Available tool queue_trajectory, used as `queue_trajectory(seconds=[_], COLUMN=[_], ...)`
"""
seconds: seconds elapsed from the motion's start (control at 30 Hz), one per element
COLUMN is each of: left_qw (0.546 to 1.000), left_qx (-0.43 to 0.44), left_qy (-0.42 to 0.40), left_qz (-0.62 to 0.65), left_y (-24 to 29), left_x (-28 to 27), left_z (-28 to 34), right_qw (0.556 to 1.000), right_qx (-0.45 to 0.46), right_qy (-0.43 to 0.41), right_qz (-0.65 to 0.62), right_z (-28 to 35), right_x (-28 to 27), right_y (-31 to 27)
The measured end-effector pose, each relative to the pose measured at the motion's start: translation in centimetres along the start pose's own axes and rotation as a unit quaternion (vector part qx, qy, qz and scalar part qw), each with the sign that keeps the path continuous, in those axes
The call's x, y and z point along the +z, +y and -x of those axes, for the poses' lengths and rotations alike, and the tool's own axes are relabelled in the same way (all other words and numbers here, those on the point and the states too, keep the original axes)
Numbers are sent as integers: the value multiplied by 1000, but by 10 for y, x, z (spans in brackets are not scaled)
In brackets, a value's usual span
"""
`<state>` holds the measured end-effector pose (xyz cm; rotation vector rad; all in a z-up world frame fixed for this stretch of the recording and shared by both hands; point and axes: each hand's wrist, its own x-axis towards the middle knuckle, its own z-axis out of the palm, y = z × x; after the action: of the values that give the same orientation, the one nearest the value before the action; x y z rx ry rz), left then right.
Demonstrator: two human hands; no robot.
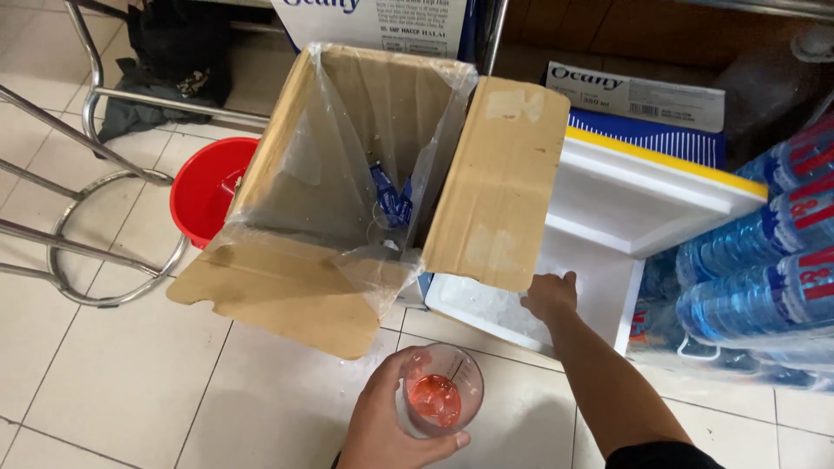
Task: The person retrieves ice from a cooler and adds it to a glass containing a pink liquid. They then pour a clear liquid from a Torani bottle into the glass. Finally, they slice a lime on a cutting board, squeeze the juice into the glass, and shake the mixture.
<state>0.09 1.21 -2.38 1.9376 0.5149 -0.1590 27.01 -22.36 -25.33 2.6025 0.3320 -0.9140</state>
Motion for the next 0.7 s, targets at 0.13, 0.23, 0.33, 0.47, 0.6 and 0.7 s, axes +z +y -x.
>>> queue_trajectory(seconds=[0.13, 0.23, 0.33, 0.47, 0.6, 0.7], left_qw=[999, 999, 997, 999, 999, 994], left_qx=[-28, -32, -63, -17, -10, -61], left_qy=[-23, -35, -49, -34, -42, -89], left_qz=[-8, -8, 7, -4, -22, 1], left_y=[27, 39, 39, 27, 41, 90], left_x=[-9, -10, -7, 5, 13, 10], left_z=[4, 3, -1, -15, -21, -15], right_qw=[999, 993, 984, 896, 786, 768], right_qx=[-17, -1, 19, -79, -356, -415], right_qy=[-27, -36, -30, 99, 262, 268], right_qz=[-34, -111, -172, -425, -433, -408], right_z=[18, 41, 58, 130, 231, 279], right_x=[-20, -47, -60, -95, -137, -155], right_y=[4, 7, 15, 30, 39, 38])
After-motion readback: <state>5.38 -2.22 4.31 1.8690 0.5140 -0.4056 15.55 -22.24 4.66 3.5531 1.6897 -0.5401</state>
